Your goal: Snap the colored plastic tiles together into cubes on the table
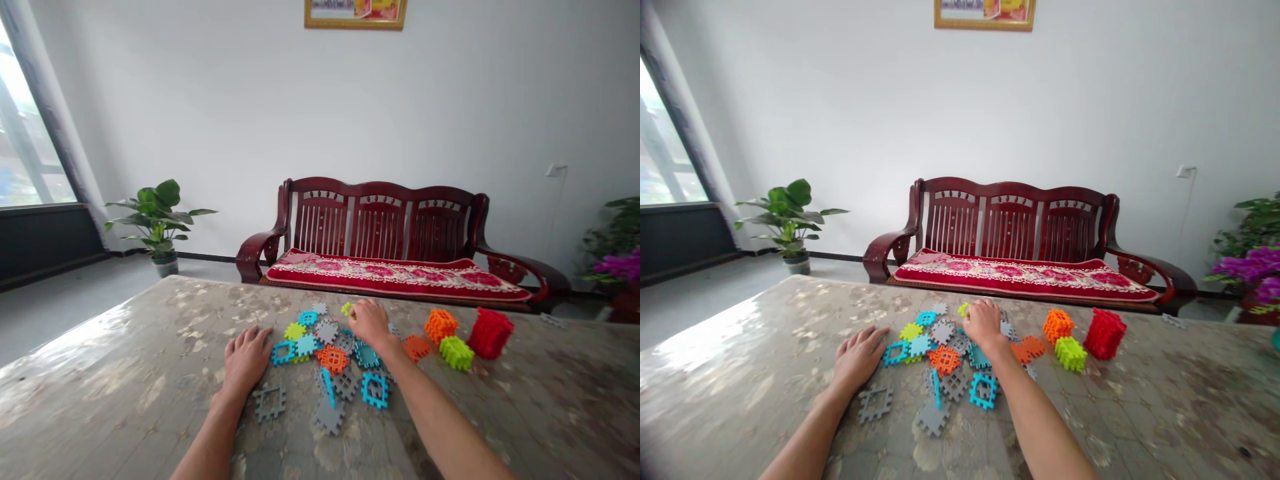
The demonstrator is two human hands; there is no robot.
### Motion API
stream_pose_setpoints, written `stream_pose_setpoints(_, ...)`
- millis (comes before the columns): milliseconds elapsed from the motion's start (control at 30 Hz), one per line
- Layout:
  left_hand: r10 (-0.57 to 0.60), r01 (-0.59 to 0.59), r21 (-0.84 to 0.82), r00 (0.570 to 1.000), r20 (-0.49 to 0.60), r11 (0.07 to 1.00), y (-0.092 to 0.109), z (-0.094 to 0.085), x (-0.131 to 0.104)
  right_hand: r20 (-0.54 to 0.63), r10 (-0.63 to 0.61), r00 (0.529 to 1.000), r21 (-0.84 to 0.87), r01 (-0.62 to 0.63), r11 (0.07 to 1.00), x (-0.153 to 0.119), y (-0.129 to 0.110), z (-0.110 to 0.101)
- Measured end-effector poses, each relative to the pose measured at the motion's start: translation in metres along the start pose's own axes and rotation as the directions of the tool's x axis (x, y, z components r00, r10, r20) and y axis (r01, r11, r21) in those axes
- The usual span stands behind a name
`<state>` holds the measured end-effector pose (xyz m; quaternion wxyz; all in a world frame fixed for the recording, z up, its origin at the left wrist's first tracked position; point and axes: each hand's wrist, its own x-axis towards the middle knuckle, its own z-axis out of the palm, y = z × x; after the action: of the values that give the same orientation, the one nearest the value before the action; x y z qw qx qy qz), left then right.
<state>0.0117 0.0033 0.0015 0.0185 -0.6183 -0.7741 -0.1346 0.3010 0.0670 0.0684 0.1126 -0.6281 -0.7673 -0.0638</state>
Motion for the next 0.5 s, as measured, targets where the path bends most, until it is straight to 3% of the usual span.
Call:
stream_pose_setpoints(200,0.004,-0.004,-0.003,1.000,0.002,1.000,0.000,0.000,0.000,-0.048,0.148,0.988,0.004,-0.148,0.989,-0.045,0.053,-0.017)
stream_pose_setpoints(333,0.018,-0.018,0.004,1.000,0.003,1.000,-0.002,0.003,0.003,-0.032,0.206,0.978,-0.007,-0.207,0.978,-0.075,0.081,-0.009)
stream_pose_setpoints(500,0.018,-0.018,-0.002,1.000,-0.009,1.000,-0.003,0.004,0.005,-0.067,0.247,0.967,0.147,-0.235,0.961,-0.095,0.097,0.008)
